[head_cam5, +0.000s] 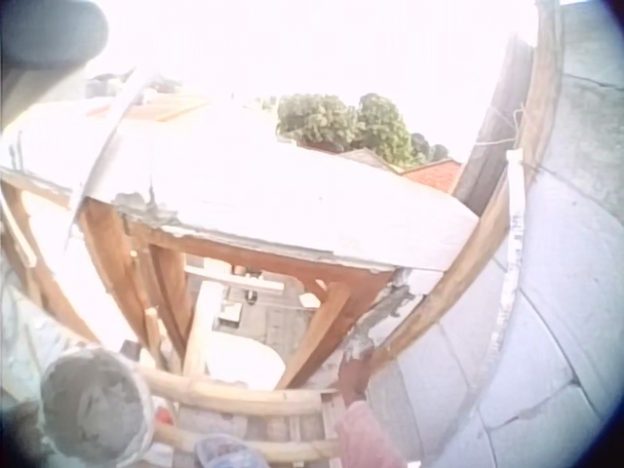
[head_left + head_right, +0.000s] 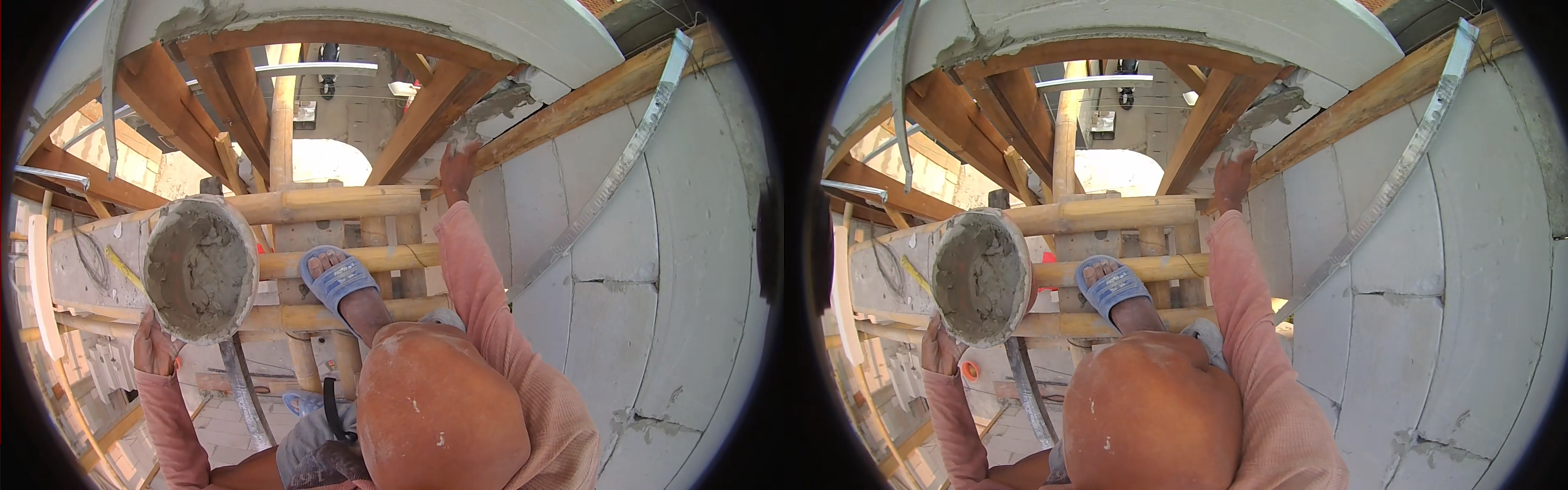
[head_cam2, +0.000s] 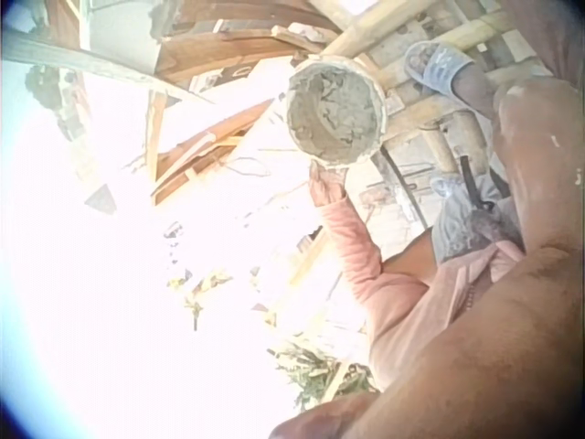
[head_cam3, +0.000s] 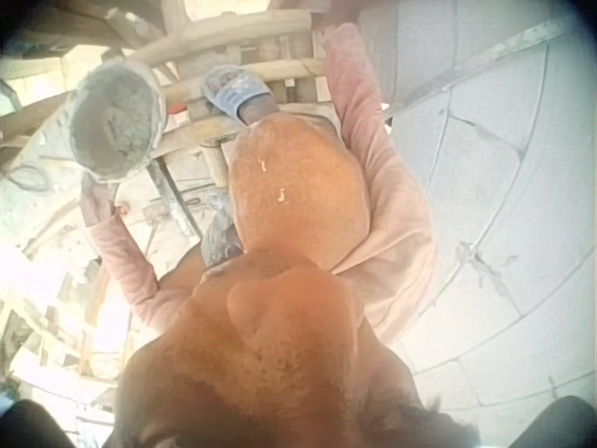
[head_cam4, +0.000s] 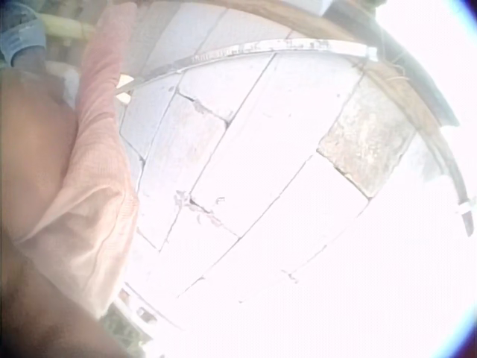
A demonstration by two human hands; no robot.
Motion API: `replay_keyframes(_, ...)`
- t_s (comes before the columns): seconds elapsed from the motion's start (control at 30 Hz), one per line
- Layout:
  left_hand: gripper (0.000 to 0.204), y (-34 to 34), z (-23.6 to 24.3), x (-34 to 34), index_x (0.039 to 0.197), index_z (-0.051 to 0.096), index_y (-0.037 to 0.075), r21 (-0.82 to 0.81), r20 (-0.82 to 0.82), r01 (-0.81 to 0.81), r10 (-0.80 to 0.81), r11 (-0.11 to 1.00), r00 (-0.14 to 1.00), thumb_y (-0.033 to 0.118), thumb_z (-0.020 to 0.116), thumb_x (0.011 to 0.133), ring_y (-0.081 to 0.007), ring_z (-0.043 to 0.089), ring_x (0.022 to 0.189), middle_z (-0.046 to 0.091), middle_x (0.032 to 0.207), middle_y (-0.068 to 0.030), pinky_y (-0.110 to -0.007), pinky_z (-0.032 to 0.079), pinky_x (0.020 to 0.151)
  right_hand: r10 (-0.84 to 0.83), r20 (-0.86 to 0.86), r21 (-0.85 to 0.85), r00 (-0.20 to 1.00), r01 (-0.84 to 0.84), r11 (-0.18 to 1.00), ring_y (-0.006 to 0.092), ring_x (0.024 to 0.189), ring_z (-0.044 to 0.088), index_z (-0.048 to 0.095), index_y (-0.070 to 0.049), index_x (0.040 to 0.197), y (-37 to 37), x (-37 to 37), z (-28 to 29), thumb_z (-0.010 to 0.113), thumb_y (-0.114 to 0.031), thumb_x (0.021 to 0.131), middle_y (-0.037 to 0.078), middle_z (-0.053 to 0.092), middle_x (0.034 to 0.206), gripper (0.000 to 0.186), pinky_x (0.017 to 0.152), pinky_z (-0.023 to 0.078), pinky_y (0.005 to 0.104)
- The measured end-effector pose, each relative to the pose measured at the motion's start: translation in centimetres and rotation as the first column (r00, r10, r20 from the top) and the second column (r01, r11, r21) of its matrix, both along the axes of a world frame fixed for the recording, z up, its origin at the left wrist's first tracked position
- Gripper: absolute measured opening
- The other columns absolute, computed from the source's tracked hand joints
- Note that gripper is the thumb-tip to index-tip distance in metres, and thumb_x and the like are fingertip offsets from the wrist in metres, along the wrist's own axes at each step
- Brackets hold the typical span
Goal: The person applies mortar onto a block using a trowel, installs the block into the building structure, and applies more mortar from a bucket onto the structure with the trowel.
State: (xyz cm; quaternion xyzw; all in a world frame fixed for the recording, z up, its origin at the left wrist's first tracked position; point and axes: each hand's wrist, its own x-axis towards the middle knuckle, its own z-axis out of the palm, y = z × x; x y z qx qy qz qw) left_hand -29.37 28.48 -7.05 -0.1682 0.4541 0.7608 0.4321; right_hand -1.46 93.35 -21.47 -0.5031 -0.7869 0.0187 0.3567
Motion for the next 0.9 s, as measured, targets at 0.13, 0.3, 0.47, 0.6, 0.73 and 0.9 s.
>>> replay_keyframes(0.13,0.044,-0.6,0.4,-0.1,0.147,0.043,0.008,-0.038,0.007,-0.019,0.019,0.999,1.0,0.025,0.049,0.107,-0.0332,0.051,0.135,0.052,0.148,-0.0119,-0.066,0.046,0.103,-0.072,0.126,-0.189,0.989,0.096,0.977,0.0463,0.124,0.056,0.025,0.012,0.147,-2.0,2.1,1.2,0.064,-0.023,0.096,0.032,0.042,0.148,0.073,0.1,0.052,0.0455)
replay_keyframes(0.3,0.046,-0.9,-0.2,-0.3,0.149,0.042,0.008,-0.001,0.011,0.018,-0.018,1.0,1.0,0.027,0.047,0.107,-0.0348,0.05,0.136,0.051,0.148,-0.014,-0.065,0.047,0.103,-0.078,0.213,-0.354,0.974,0.151,0.923,0.0459,0.111,0.063,0.031,0.008,0.144,-4.7,4.2,4.2,0.064,-0.02,0.093,0.027,0.045,0.146,0.067,0.095,0.054,0.0479)
replay_keyframes(0.47,0.048,-0.4,-0.1,-0.2,0.15,0.04,0.007,-0.035,0.002,0.0,0.0,0.999,1.0,0.028,0.045,0.107,-0.0372,0.05,0.136,0.05,0.149,-0.0159,-0.066,0.049,0.101,-0.027,0.074,-0.282,0.997,0.047,0.958,0.049,0.112,0.061,0.036,0.006,0.142,-7.6,7.6,2.2,0.063,-0.024,0.096,0.027,0.049,0.139,0.061,0.096,0.051,0.0494)
replay_keyframes(0.6,0.047,-1.7,-0.7,-0.5,0.149,0.042,0.012,0.009,-0.051,0.111,-0.111,0.994,0.993,0.029,0.049,0.106,-0.0309,0.049,0.137,0.05,0.15,-0.0103,-0.061,0.042,0.108,-0.01,-0.179,-0.256,0.984,-0.037,0.966,0.0503,0.117,0.055,0.039,0.005,0.143,-8.8,7.1,4.2,0.058,-0.028,0.101,0.027,0.05,0.132,0.057,0.1,0.047,0.0489)
replay_keyframes(0.73,0.047,-1.7,-0.9,-0.6,0.15,0.042,0.012,0.013,-0.038,0.105,-0.104,0.994,0.994,0.028,0.05,0.106,-0.0309,0.047,0.138,0.049,0.151,-0.0094,-0.062,0.039,0.109,0.017,-0.122,-0.124,0.992,-0.032,0.992,0.0488,0.117,0.053,0.041,0.005,0.143,-6.8,5.9,5.9,0.054,-0.027,0.104,0.029,0.049,0.129,0.052,0.1,0.046,0.0488)
replay_keyframes(0.9,0.047,-2.0,-1.4,-0.9,0.15,0.041,0.012,-0.026,0.049,0.027,-0.025,0.999,0.998,0.027,0.049,0.106,-0.0313,0.047,0.139,0.049,0.151,-0.0097,-0.064,0.04,0.108,-0.06,-0.085,-0.076,0.995,0.054,0.996,0.0485,0.12,0.051,0.041,0.004,0.143,-5.0,5.8,6.3,0.051,-0.027,0.105,0.033,0.048,0.127,0.05,0.101,0.044,0.048)
